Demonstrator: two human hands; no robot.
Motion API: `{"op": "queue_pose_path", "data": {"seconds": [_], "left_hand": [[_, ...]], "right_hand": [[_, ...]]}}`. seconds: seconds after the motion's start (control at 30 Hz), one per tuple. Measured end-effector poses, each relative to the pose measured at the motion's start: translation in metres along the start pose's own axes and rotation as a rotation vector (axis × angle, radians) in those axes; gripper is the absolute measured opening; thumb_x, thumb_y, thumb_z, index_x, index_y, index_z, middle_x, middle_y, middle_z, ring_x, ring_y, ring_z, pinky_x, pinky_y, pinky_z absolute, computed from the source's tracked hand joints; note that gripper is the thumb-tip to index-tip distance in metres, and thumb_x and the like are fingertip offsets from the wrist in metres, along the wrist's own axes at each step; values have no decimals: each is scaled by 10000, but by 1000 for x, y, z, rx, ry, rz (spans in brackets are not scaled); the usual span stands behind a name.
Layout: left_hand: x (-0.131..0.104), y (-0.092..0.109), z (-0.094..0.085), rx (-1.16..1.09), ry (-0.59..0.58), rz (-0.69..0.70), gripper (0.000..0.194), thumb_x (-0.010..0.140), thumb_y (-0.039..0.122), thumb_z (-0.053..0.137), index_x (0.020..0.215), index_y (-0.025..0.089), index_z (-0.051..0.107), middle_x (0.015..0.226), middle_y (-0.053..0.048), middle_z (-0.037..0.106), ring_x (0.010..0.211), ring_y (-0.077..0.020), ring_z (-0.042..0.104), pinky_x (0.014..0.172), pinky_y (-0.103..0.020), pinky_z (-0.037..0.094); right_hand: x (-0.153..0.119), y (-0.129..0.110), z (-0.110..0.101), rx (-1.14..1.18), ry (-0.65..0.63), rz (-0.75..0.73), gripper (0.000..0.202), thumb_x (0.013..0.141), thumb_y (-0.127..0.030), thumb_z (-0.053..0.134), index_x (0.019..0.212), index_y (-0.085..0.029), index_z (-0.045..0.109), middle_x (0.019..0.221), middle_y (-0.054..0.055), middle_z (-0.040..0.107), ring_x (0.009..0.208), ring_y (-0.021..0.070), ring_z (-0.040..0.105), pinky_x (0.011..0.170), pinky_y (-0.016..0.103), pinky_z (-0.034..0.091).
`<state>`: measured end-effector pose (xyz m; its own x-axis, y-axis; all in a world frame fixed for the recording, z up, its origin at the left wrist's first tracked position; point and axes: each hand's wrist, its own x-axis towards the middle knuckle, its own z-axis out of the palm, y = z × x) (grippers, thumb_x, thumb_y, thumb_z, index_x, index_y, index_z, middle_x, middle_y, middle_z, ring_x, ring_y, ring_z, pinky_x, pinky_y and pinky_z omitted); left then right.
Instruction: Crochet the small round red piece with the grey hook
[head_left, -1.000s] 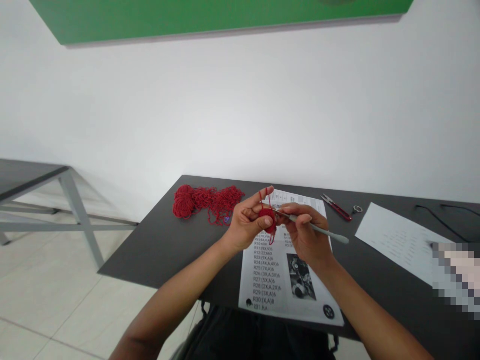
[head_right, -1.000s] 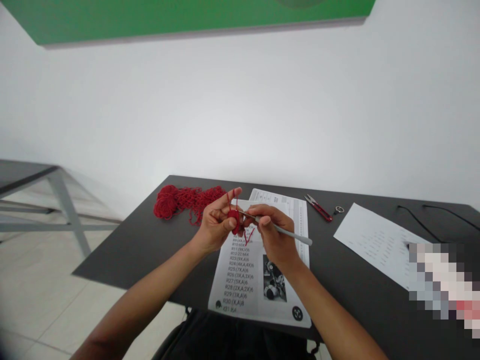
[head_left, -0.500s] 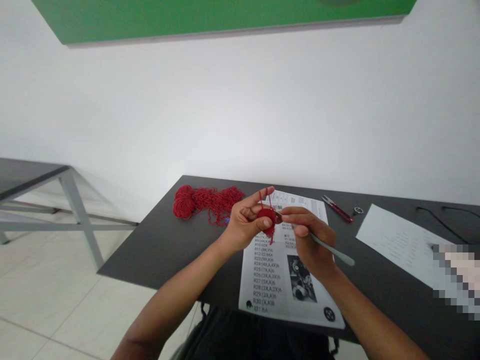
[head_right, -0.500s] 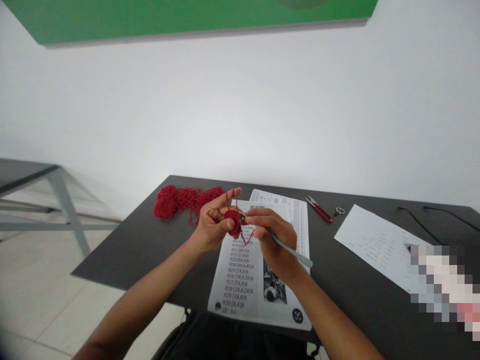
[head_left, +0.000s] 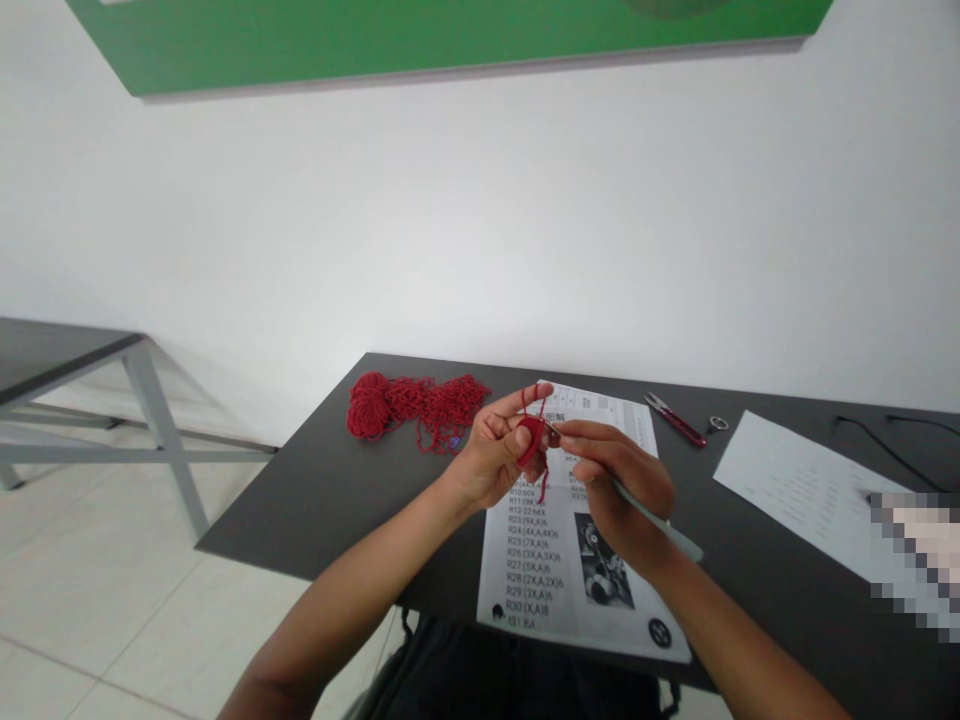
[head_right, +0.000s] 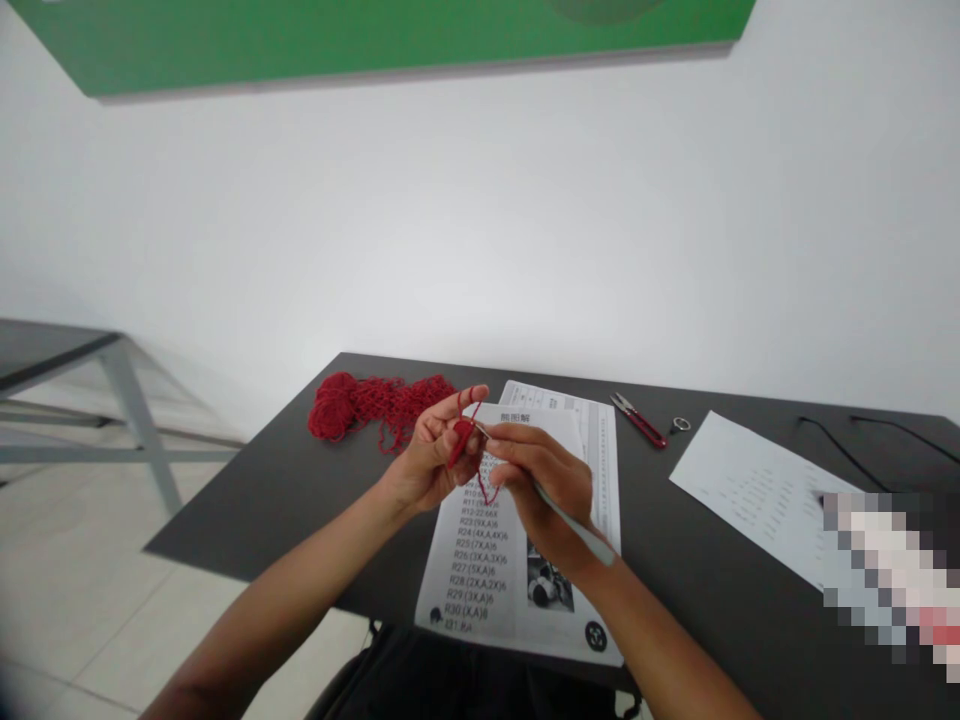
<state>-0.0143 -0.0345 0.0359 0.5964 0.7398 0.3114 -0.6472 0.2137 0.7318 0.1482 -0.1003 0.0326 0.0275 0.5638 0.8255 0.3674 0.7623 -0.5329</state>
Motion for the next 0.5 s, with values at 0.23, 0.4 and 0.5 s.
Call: {"op": "queue_pose_path", "data": {"seconds": [0.23,0.4,0.5], "left_hand": [[0,-3,1,-8,17,24,660,789,368,896,1364,194,624,722,22,699,465,-64,577,475,-175,476],[0,-2,0,6,13,38,657,792,361,895,1363,189,620,714,24,688,481,-64,579,473,-168,479],[0,0,2,-35,42,16,633,782,339,903,1332,171,637,704,21,683,490,-69,585,454,-155,472]], "right_hand": [[-4,-6,9,58,84,65,187,1025,-403,599,1073,-302,749,1128,38,808,1048,222,774,915,410,642],[-11,5,21,303,187,287,339,1022,-532,546,977,-281,770,1082,45,813,1019,232,777,891,417,636],[-12,7,23,338,204,320,341,1031,-526,533,982,-286,770,1084,37,813,1030,229,779,905,416,632]]}}
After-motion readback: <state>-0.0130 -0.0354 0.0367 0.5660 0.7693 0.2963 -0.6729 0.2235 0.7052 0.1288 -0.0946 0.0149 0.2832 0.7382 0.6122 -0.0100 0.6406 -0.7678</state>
